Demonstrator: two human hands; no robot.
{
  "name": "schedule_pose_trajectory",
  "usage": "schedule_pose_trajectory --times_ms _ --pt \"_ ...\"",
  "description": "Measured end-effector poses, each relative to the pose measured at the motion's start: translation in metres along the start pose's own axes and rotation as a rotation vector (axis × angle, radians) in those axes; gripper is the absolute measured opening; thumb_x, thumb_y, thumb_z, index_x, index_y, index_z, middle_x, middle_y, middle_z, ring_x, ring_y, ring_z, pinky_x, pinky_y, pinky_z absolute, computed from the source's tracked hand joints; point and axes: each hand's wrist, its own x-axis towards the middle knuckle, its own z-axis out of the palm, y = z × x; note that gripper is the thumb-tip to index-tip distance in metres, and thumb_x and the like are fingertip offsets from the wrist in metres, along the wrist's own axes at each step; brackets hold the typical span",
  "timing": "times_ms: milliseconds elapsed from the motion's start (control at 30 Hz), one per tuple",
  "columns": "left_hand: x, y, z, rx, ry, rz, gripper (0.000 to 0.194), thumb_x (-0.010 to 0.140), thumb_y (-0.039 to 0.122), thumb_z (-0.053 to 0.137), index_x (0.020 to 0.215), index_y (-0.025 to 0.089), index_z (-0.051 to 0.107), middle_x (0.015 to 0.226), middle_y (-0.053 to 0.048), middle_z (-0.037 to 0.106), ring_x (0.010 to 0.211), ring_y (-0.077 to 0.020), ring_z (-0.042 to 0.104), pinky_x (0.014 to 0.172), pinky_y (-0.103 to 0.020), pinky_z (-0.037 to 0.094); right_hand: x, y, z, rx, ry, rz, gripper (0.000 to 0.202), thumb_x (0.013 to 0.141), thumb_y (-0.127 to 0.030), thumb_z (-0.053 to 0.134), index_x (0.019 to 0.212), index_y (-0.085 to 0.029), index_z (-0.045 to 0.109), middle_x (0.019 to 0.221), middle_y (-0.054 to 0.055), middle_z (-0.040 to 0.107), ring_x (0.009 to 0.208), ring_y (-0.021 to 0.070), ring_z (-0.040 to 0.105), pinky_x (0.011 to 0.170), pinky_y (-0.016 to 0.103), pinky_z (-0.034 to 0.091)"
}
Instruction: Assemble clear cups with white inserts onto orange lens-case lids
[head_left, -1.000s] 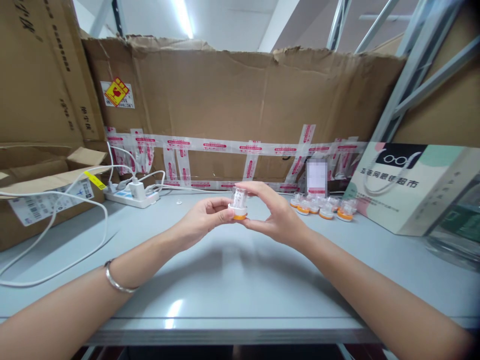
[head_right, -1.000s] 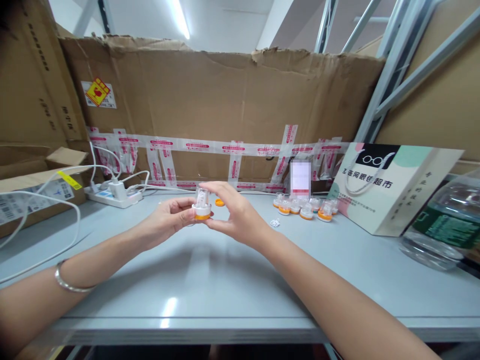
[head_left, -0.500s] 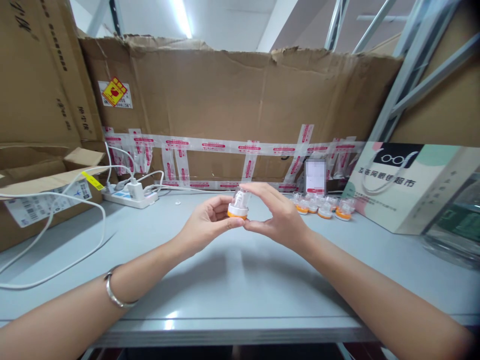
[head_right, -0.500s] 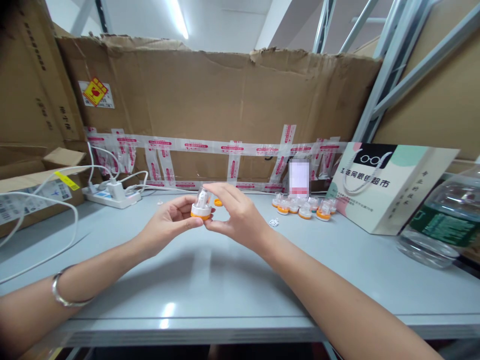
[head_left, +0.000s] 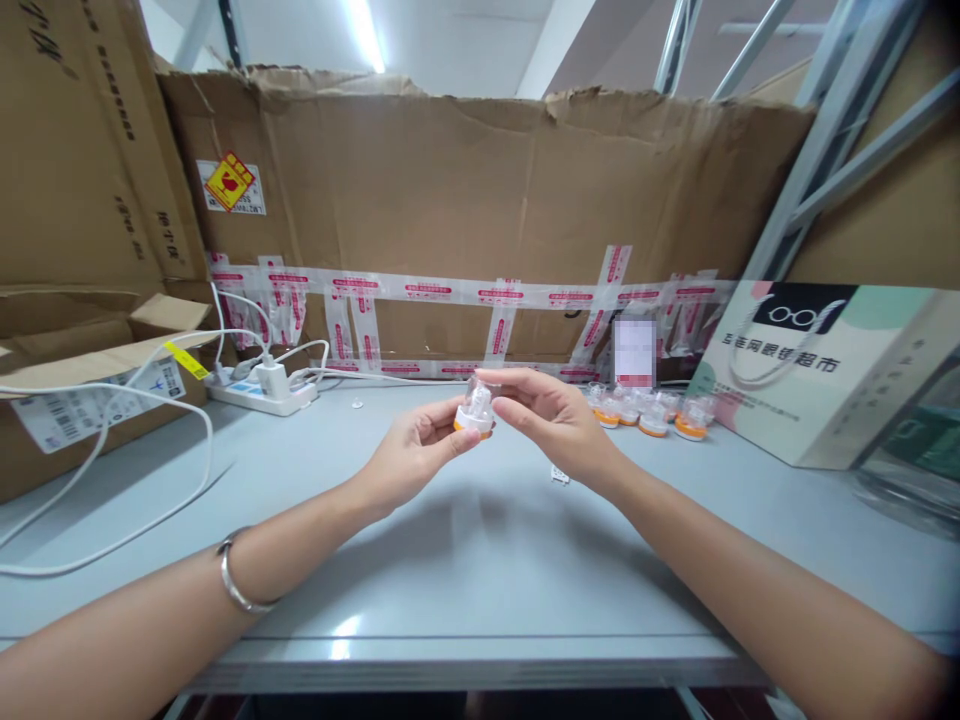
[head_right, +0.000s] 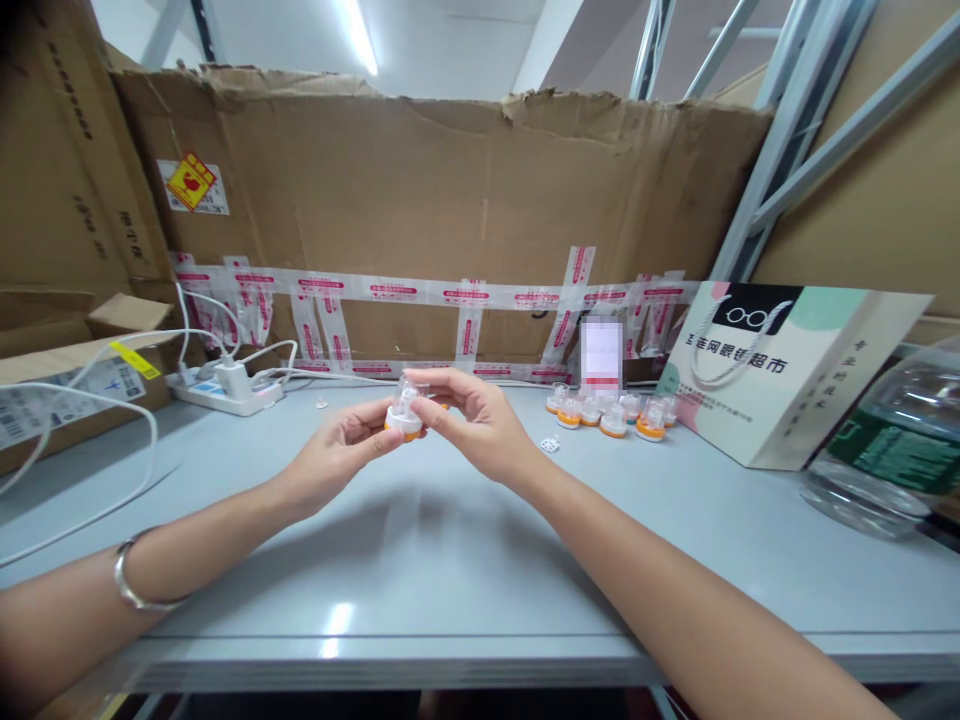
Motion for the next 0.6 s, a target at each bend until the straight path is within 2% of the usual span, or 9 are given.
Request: schedule_pose_trajectory --times_ms 100,233,433,600 --pt "-0.001 -0.002 0.0 -0.023 -0.014 0.003 0.025 0.082 0.028 0.058 0.105 0.018 0.061 0.103 -0.005 0.063 0.099 -0.0166 0.056 0.091 -0.028 0.042 0.001 0.001 0.004 0.131 0.098 0.072 0.019 0.074 -0.028 0.065 0.093 -0.022 0.063 0.095 0.003 0.065 0.082 0.0148 0.061 0.071 0.032 0.052" --pt "-0.001 -0.003 -0.001 -0.046 -0.049 0.019 0.024 0.083 0.027 0.057 0.103 0.017 0.062 0.101 -0.005 0.063 0.097 -0.0162 0.056 0.09 -0.028 0.042 0.001 0.0 0.006 0.199 0.108 0.116 0.018 0.072 -0.028 0.067 0.088 -0.021 0.063 0.096 0.003 0.066 0.079 0.0144 0.062 0.067 0.031 0.051" --pt "-0.001 -0.001 0.002 -0.026 -0.028 0.005 0.027 0.082 0.026 0.058 0.107 0.018 0.061 0.103 -0.005 0.065 0.101 -0.0175 0.056 0.091 -0.028 0.042 -0.003 0.0 0.011 0.165 0.187 0.121 0.015 0.07 -0.027 0.069 0.082 -0.02 0.062 0.094 0.003 0.065 0.078 0.0137 0.06 0.067 0.03 0.051" --pt "-0.001 -0.006 0.005 -0.016 -0.011 -0.032 0.026 0.082 0.026 0.059 0.106 0.018 0.06 0.103 -0.005 0.064 0.1 -0.0182 0.057 0.09 -0.031 0.042 -0.005 0.006 0.017 0.105 0.253 0.107 0.017 0.068 -0.028 0.071 0.076 -0.021 0.058 0.085 -0.001 0.061 0.078 0.0122 0.058 0.07 0.028 0.05"
